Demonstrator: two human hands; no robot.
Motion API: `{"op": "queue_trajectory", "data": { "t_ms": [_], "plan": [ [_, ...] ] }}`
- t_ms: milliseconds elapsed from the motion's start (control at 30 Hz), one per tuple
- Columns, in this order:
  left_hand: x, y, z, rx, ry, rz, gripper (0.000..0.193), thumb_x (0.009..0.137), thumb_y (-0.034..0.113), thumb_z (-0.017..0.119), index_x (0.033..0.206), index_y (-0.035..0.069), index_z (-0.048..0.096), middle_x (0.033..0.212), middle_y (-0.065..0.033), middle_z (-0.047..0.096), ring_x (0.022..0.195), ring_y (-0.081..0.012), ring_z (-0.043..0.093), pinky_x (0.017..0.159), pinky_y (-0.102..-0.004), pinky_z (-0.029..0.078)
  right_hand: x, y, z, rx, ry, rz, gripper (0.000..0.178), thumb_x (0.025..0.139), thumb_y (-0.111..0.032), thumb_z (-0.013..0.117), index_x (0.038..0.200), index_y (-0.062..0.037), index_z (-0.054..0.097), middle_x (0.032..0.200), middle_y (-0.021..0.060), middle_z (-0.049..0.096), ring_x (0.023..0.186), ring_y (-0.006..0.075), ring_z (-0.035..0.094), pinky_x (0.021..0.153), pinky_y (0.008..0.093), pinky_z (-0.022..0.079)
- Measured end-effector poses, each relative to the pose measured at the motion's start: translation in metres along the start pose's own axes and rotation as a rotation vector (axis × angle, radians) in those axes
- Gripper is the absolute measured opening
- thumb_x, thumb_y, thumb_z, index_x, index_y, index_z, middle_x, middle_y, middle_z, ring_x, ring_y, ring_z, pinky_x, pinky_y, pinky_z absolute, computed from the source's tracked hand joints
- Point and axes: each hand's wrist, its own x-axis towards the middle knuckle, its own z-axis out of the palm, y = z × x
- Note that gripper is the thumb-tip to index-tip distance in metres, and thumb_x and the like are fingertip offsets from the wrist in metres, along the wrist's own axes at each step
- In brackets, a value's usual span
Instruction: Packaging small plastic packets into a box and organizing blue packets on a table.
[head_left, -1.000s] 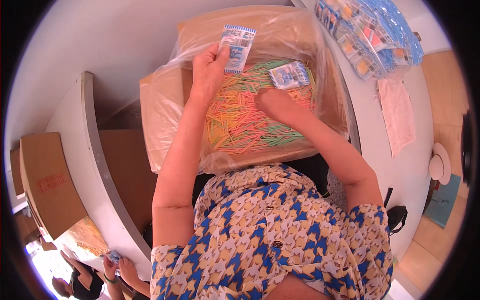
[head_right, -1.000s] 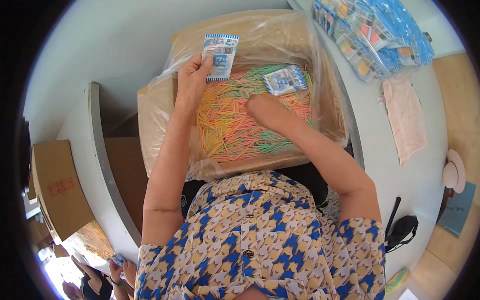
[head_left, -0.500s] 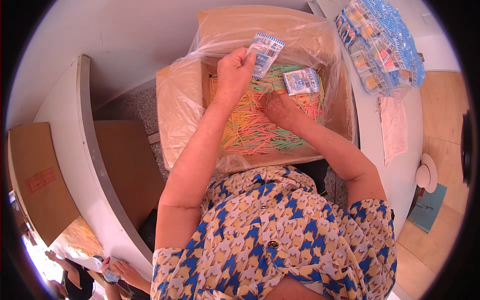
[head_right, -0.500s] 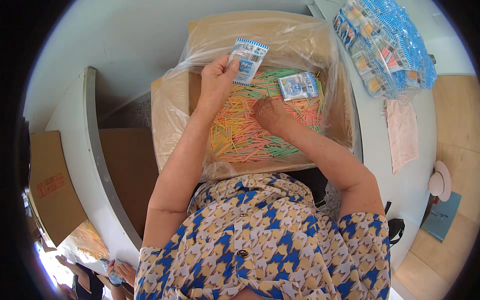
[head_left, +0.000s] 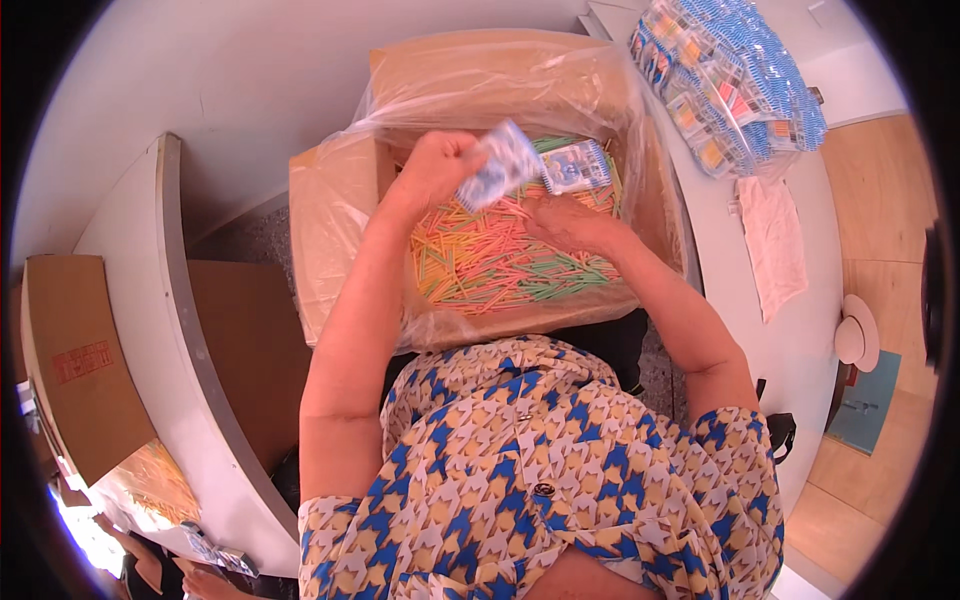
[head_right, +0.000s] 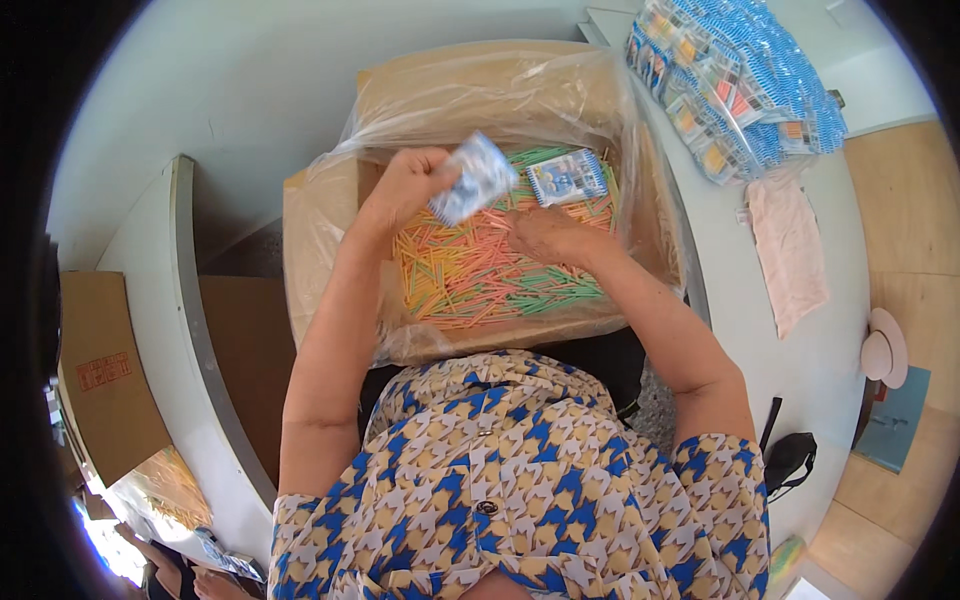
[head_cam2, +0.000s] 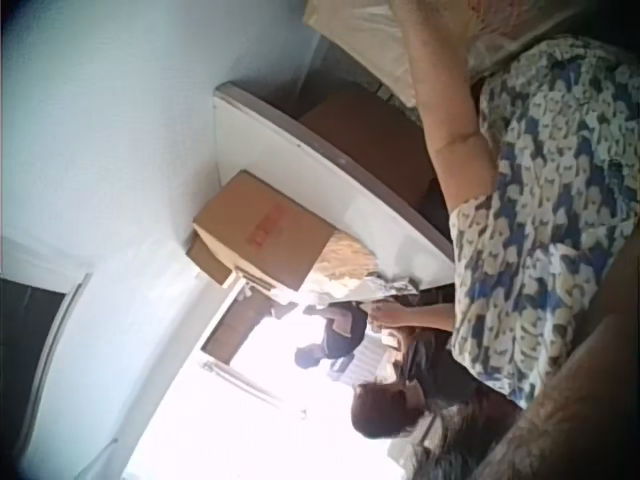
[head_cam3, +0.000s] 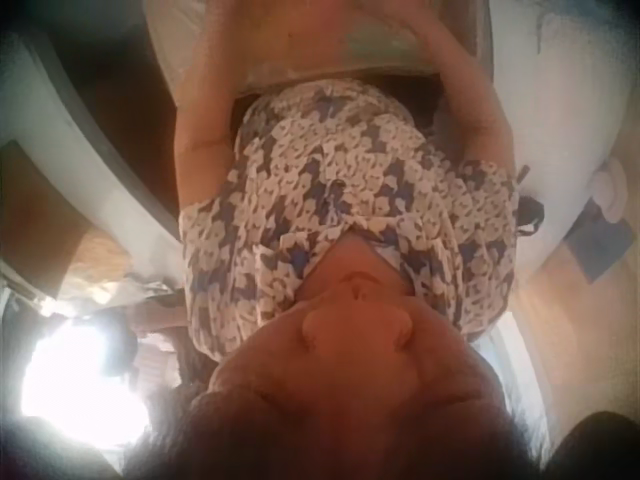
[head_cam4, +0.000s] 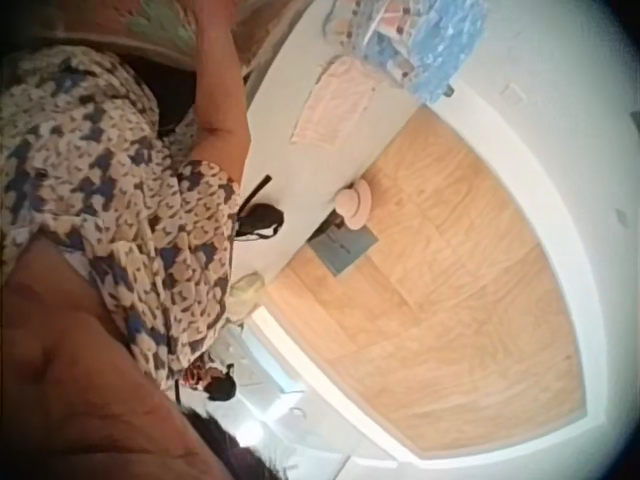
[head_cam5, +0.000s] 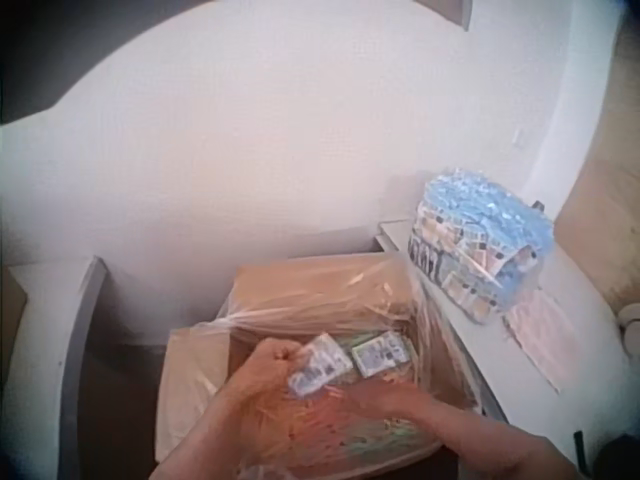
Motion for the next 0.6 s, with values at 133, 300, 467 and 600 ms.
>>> {"op": "queue_trajectory", "data": {
  "t_ms": [133, 300, 467, 600],
  "plan": [
    [-0.011, 0.010, 0.020, 0.685, -0.468, 0.047, 0.022, 0.077, 0.024, 0.065, 0.088, 0.006, 0.070, 0.070, -0.0107, 0.066, 0.063, -0.0231, 0.063, 0.062, -0.0373, 0.048, -0.010, 0.022, 0.015, 0.539, 0.228, -0.097, 0.024, 0.093, -0.021, 0.042, 0.099, -0.0004, 0.053, 0.080, 0.0140, 0.064, 0.079, 0.0266, 0.065, 0.066, 0.0381, 0.050],
    [-0.025, -0.003, 0.091, 0.878, -0.632, 0.003, 0.034, 0.073, 0.034, 0.069, 0.094, 0.008, 0.071, 0.090, -0.0173, 0.067, 0.080, -0.0300, 0.065, 0.074, -0.0403, 0.050, -0.039, 0.034, -0.004, 1.237, -0.007, 0.088, 0.033, 0.097, -0.027, 0.038, 0.078, -0.0028, 0.050, 0.064, 0.0062, 0.058, 0.049, 0.0142, 0.058, 0.041, 0.0263, 0.046],
    [-0.015, 0.005, 0.096, 0.363, -0.396, -0.017, 0.046, 0.084, 0.045, 0.062, 0.094, 0.000, 0.066, 0.093, -0.0153, 0.067, 0.082, -0.0266, 0.065, 0.076, -0.0369, 0.050, -0.052, 0.021, -0.009, 1.181, 0.145, 0.069, 0.026, 0.096, -0.021, 0.038, 0.088, -0.0025, 0.054, 0.056, 0.0041, 0.052, 0.043, 0.0138, 0.055, 0.036, 0.0260, 0.043],
    [0.000, -0.004, 0.091, -0.496, -0.250, -0.205, 0.045, 0.093, 0.047, 0.051, 0.101, 0.003, 0.061, 0.087, -0.0096, 0.063, 0.083, -0.0213, 0.064, 0.068, -0.0354, 0.053, -0.017, -0.015, -0.026, 1.038, 0.189, 0.047, 0.019, 0.094, -0.015, 0.041, 0.100, -0.0038, 0.056, 0.054, 0.0029, 0.048, 0.041, 0.0120, 0.050, 0.034, 0.0253, 0.038]
  ]
}}
